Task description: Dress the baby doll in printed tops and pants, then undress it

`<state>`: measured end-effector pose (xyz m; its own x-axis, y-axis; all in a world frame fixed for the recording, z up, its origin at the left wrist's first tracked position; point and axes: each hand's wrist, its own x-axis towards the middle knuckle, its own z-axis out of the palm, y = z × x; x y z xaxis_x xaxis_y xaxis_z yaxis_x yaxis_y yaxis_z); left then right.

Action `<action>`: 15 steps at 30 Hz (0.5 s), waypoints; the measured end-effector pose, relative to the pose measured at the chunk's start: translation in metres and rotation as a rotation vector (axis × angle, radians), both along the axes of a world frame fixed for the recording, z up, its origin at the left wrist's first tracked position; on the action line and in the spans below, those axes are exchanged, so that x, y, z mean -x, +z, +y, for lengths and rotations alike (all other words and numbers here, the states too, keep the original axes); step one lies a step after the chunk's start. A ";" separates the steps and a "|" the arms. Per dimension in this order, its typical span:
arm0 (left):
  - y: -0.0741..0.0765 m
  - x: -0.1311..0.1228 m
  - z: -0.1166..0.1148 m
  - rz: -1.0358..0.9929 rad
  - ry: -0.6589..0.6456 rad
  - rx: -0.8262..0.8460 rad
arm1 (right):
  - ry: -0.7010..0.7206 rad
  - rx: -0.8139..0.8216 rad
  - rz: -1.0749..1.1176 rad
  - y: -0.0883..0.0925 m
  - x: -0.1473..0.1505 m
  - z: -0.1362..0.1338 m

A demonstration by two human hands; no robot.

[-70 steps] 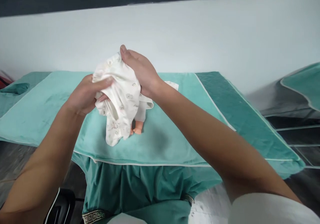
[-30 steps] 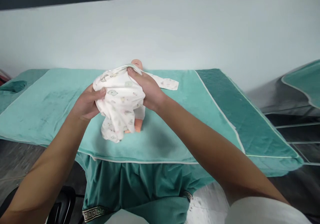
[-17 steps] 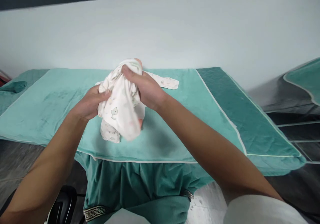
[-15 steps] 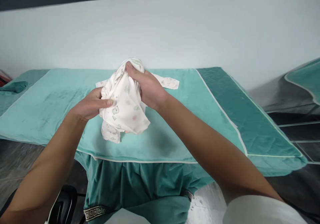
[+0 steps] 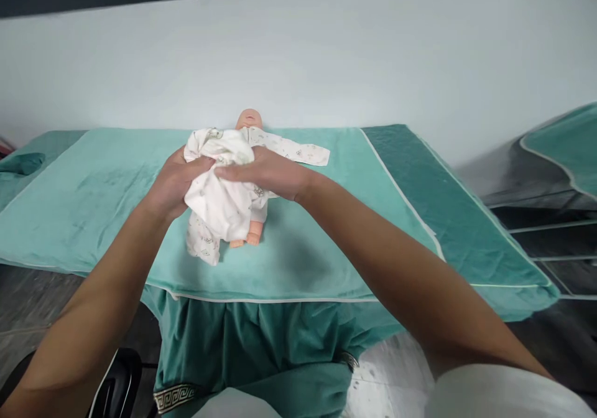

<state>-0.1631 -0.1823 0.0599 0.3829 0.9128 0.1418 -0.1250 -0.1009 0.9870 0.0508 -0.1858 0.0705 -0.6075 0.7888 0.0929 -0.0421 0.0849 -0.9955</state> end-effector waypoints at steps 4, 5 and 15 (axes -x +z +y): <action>-0.002 0.013 -0.003 0.157 -0.243 0.140 | -0.239 0.047 0.171 -0.005 0.009 -0.009; -0.003 0.015 -0.004 0.187 -0.292 0.177 | -0.272 0.066 0.188 -0.009 0.009 -0.011; -0.059 -0.017 -0.006 0.546 -0.240 0.228 | -0.494 0.507 0.099 -0.122 0.006 -0.068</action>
<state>-0.1465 -0.1880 0.0012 0.5425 0.7770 -0.3194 0.4091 0.0877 0.9083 0.0445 -0.2539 -0.0513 -0.1755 0.9303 -0.3221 -0.2103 -0.3550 -0.9109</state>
